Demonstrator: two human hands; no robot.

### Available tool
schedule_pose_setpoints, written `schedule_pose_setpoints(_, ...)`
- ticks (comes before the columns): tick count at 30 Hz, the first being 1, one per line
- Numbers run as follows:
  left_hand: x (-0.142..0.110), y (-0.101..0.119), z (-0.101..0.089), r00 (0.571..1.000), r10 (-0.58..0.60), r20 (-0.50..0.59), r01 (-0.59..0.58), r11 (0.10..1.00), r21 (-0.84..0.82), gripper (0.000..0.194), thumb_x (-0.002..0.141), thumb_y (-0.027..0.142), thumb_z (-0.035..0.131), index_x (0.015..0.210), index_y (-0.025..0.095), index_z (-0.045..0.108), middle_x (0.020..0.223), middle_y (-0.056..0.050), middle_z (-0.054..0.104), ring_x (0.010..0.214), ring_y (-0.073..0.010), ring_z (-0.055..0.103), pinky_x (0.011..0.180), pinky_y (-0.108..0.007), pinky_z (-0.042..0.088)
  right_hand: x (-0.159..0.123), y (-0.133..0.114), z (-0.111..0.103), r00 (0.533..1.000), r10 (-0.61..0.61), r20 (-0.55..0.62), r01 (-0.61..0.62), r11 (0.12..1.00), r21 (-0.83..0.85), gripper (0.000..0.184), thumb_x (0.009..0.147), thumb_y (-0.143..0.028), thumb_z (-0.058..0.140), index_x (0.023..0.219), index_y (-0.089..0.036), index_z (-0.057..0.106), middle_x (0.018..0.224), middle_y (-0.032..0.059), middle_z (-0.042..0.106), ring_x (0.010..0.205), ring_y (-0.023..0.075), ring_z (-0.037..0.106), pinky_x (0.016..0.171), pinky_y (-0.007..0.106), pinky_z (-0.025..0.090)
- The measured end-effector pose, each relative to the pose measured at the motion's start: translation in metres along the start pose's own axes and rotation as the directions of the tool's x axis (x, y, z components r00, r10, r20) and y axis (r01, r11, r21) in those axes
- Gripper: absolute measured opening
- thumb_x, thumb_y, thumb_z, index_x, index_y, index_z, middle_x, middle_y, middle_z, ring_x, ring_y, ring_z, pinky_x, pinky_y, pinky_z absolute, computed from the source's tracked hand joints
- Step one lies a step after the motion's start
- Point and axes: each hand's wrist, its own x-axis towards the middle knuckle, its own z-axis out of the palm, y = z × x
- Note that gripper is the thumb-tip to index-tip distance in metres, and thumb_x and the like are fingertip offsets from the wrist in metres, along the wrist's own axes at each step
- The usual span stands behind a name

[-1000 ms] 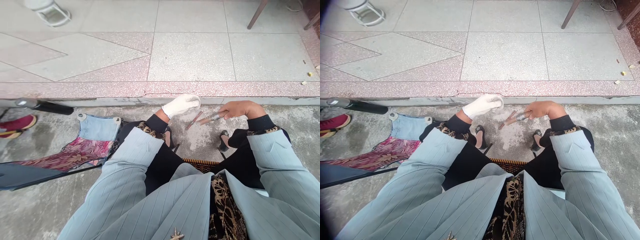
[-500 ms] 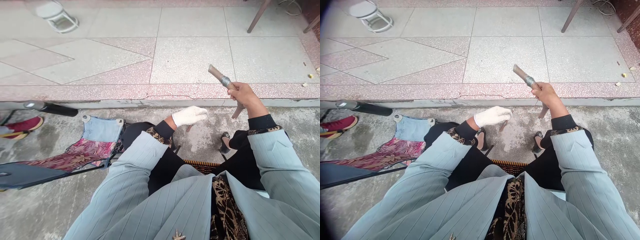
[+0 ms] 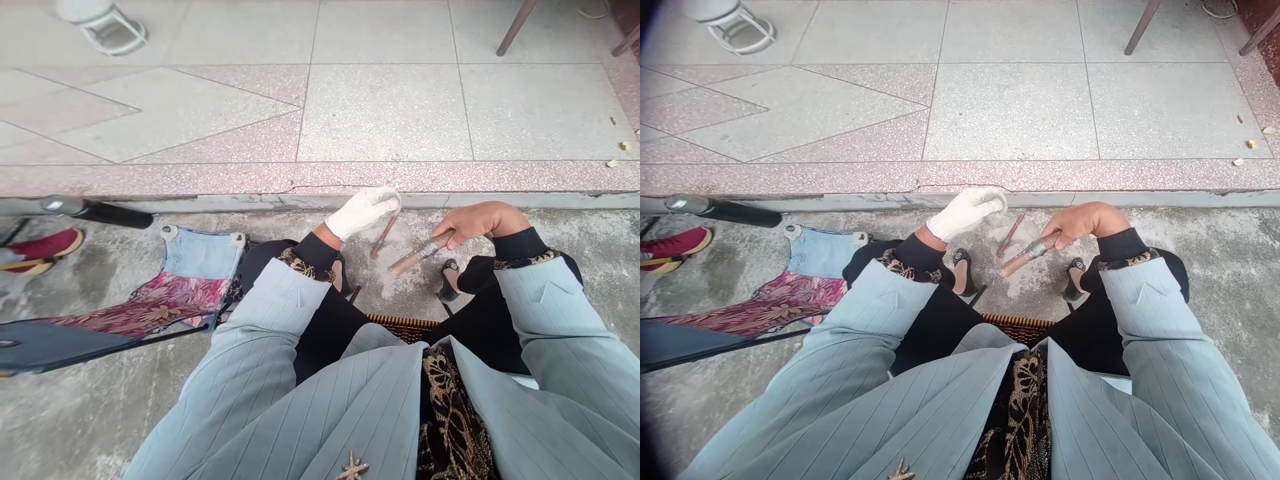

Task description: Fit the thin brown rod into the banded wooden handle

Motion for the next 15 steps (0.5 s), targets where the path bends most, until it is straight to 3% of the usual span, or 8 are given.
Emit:
schedule_pose_setpoints(3,0.003,-0.003,0.004,0.999,-0.037,-0.037,0.037,0.999,-0.002,0.03,0.093,0.039,0.048,0.088,0.016,0.066,0.084,-0.002,0.067,0.079,-0.0159,0.057,0.077,-0.027,0.044,-0.019,0.0,-0.006,0.994,-0.106,-0.014,0.107,0.979,0.176,0.054,0.072,-0.062,0.084,0.113,-0.027,0.08,0.085,0.0015,0.074,0.075,0.021,0.068,0.068,0.034,0.057)
schedule_pose_setpoints(4,0.003,-0.002,0.008,0.999,-0.039,-0.012,0.039,0.999,-0.01,0.03,0.094,0.039,0.048,0.088,0.016,0.066,0.081,-0.002,0.065,0.076,-0.0153,0.056,0.074,-0.027,0.043,-0.023,0.001,-0.009,0.97,-0.169,-0.176,0.222,0.912,0.344,0.059,0.073,-0.065,0.083,0.114,-0.023,0.078,0.082,0.0025,0.071,0.071,0.0196,0.065,0.066,0.034,0.057)
schedule_pose_setpoints(6,0.002,0.0,0.017,0.994,-0.023,0.111,0.027,0.999,-0.041,0.03,0.094,0.041,0.05,0.088,0.016,0.066,0.078,0.0,0.063,0.068,-0.0133,0.052,0.069,-0.026,0.04,-0.028,0.005,-0.012,0.852,-0.117,-0.51,0.413,0.751,0.516,0.061,0.076,-0.068,0.08,0.115,-0.022,0.072,0.08,0.0027,0.066,0.067,0.0178,0.061,0.065,0.035,0.057)
schedule_pose_setpoints(8,0.0,0.004,0.026,0.966,0.004,0.259,0.022,0.995,-0.095,0.03,0.095,0.042,0.051,0.09,0.017,0.066,0.078,0.0,0.063,0.063,-0.0118,0.05,0.065,-0.025,0.039,-0.023,0.01,-0.014,0.734,0.053,-0.678,0.445,0.715,0.538,0.053,0.081,-0.064,0.078,0.113,-0.023,0.069,0.08,0.0032,0.063,0.068,0.018,0.058,0.065,0.035,0.056)
schedule_pose_setpoints(10,-0.002,0.007,0.031,0.941,0.025,0.338,0.025,0.989,-0.144,0.031,0.095,0.044,0.051,0.091,0.017,0.067,0.078,0.0,0.064,0.062,-0.0115,0.049,0.064,-0.025,0.038,-0.013,0.016,-0.013,0.699,0.201,-0.686,0.251,0.829,0.499,0.041,0.086,-0.054,0.075,0.11,-0.021,0.069,0.079,0.0048,0.063,0.071,0.0201,0.059,0.068,0.037,0.055)
schedule_pose_setpoints(12,-0.003,0.009,0.031,0.94,0.036,0.339,0.017,0.988,-0.154,0.033,0.094,0.045,0.052,0.089,0.017,0.066,0.077,0.0,0.063,0.063,-0.0119,0.05,0.065,-0.025,0.039,-0.001,0.021,-0.01,0.71,0.303,-0.635,-0.072,0.929,0.362,0.032,0.085,-0.042,0.075,0.107,-0.018,0.073,0.081,0.0077,0.066,0.077,0.0241,0.062,0.073,0.039,0.055)
schedule_pose_setpoints(14,-0.003,0.01,0.028,0.952,0.029,0.306,0.008,0.993,-0.118,0.031,0.093,0.045,0.054,0.086,0.016,0.066,0.075,0.0,0.062,0.066,-0.0125,0.051,0.066,-0.025,0.039,0.009,0.024,-0.006,0.784,0.327,-0.527,-0.302,0.943,0.136,0.028,0.081,-0.035,0.078,0.103,-0.017,0.077,0.085,0.0109,0.07,0.083,0.0284,0.066,0.077,0.041,0.054)
schedule_pose_setpoints(15,-0.003,0.01,0.025,0.956,0.017,0.294,0.011,0.995,-0.096,0.03,0.092,0.044,0.054,0.086,0.016,0.066,0.076,0.0,0.062,0.067,-0.0128,0.052,0.067,-0.025,0.039,0.012,0.024,-0.003,0.841,0.303,-0.449,-0.318,0.947,0.043,0.028,0.079,-0.034,0.081,0.1,-0.017,0.078,0.087,0.0117,0.072,0.084,0.0295,0.067,0.078,0.041,0.054)
